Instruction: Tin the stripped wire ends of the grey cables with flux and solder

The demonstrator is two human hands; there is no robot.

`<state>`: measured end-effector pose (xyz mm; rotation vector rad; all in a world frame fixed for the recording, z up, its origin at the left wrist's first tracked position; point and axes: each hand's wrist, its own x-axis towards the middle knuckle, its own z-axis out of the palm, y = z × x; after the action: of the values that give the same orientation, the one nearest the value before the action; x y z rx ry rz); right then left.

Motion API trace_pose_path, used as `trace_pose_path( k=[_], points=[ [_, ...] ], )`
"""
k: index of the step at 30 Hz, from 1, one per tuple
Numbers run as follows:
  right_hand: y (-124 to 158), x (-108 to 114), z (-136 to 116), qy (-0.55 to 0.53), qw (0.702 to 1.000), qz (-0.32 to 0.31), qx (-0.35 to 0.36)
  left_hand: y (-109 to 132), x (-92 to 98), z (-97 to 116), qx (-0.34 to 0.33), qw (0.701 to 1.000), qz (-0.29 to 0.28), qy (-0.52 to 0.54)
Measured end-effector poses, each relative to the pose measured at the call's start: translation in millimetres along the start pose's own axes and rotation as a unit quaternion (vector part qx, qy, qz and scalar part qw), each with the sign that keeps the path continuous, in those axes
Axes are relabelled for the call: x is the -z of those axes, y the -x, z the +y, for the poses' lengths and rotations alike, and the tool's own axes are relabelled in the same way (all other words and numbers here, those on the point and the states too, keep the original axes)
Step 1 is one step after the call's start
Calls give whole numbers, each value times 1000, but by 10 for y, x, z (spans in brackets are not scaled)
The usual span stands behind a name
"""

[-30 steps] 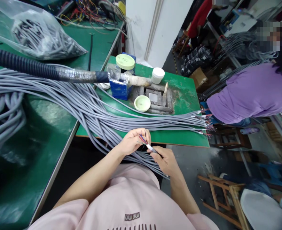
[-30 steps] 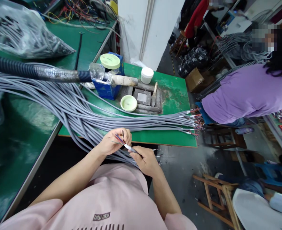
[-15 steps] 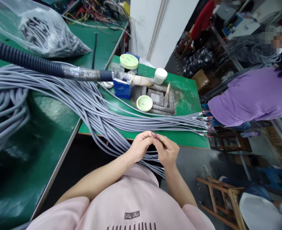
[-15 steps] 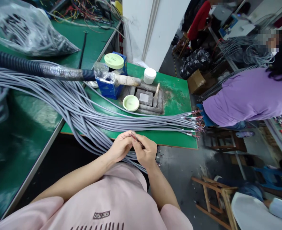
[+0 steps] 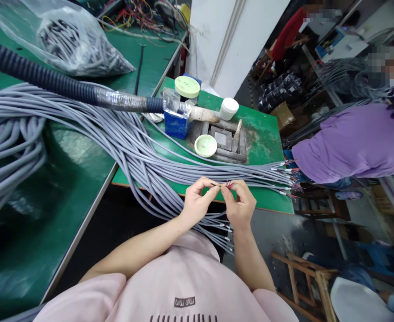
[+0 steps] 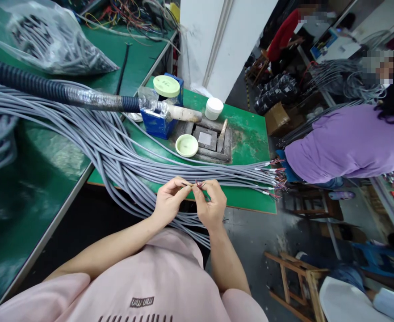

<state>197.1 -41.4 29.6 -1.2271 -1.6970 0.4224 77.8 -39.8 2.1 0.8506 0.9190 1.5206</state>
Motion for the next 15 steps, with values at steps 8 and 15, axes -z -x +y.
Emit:
trace_pose_path(
  k=[8,15],
  points=[
    [-213,-87,-53,-15,999,-38,9,-34,19,-3,61,996,25,58],
    [-865,-103,8,68,993,-85,54,-250,332,157,-81,981,-52,-171]
  ],
)
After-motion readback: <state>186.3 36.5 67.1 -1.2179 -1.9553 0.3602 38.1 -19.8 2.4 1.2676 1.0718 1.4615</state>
